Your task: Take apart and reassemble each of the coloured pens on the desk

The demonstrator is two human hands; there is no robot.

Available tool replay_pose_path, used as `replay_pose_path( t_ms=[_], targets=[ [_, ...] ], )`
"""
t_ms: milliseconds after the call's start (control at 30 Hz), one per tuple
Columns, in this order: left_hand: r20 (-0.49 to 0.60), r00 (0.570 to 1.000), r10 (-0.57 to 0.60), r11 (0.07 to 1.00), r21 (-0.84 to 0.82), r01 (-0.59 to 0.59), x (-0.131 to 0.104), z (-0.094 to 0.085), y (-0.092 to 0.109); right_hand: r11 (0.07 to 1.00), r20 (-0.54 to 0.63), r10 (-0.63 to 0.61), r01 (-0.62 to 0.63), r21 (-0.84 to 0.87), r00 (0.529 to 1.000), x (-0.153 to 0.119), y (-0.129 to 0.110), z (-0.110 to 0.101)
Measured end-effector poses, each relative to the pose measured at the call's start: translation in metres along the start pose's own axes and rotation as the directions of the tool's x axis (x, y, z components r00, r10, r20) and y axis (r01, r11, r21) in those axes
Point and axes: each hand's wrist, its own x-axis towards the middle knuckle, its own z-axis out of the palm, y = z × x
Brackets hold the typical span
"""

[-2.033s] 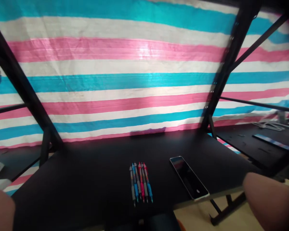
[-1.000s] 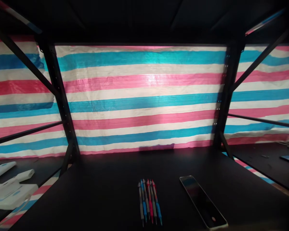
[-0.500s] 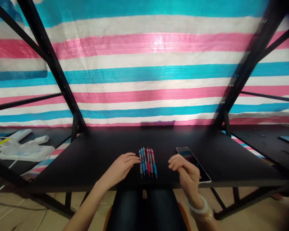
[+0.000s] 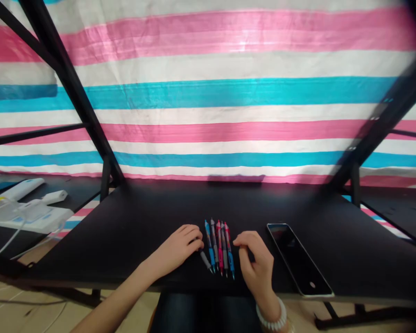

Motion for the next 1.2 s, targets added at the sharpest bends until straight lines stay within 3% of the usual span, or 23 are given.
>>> replay_pose_path(
  t_ms=[133,267,400,600,733,800,833,900,967,1033,1100,1200],
  targets=[
    [-0.111,0.993,-0.027,0.999,0.017,0.029,-0.004,-0.009,0.001,0.991,0.02,0.133,-0.133,0.006,0.991,-0.001,0.001,-0.002],
    [-0.324,0.933,-0.155,0.978,0.084,0.191,0.003,-0.011,0.018,0.973,0.215,0.213,-0.228,0.044,0.953,-0.001,0.0,-0.003],
    [-0.401,0.899,-0.177,0.965,0.109,0.239,0.023,-0.001,0.041,0.973,0.327,0.227,-0.231,-0.027,0.917,-0.004,0.004,0.0],
    [-0.469,0.859,-0.205,0.956,0.092,0.278,0.041,0.006,0.053,0.97,0.252,0.237,-0.242,-0.012,0.938,-0.007,0.007,0.004],
    [-0.452,0.853,-0.261,0.951,0.033,0.308,0.038,0.009,0.05,0.986,0.197,0.163,-0.166,0.001,0.967,-0.006,0.005,0.003],
    [-0.438,0.848,-0.299,0.951,-0.063,0.302,0.032,0.011,0.048,0.979,0.195,0.191,-0.2,0.026,0.962,-0.006,0.004,0.003],
    [-0.445,0.825,-0.348,0.937,-0.156,0.312,0.029,0.012,0.047,0.97,0.194,0.229,-0.24,0.037,0.954,-0.006,0.004,0.003],
    [-0.467,0.701,-0.539,0.827,-0.453,0.334,0.023,0.016,0.049,0.941,0.187,0.321,-0.335,0.045,0.928,-0.007,0.004,0.003],
    [-0.364,0.505,-0.783,0.545,-0.792,0.274,0.019,0.023,0.053,0.91,0.183,0.398,-0.412,0.044,0.899,-0.009,0.004,0.003],
    [-0.143,0.373,-0.917,0.213,-0.965,0.152,0.018,0.03,0.061,0.889,0.197,0.438,-0.455,0.05,0.877,-0.01,0.004,0.003],
    [0.039,0.304,-0.952,-0.019,-0.997,0.07,0.019,0.035,0.067,0.873,0.219,0.46,-0.484,0.064,0.86,-0.011,0.004,0.002],
    [0.131,0.221,-0.967,-0.136,-0.991,-0.008,0.021,0.037,0.072,0.83,0.248,0.517,-0.55,0.091,0.82,-0.011,0.004,0.0]
  ],
)
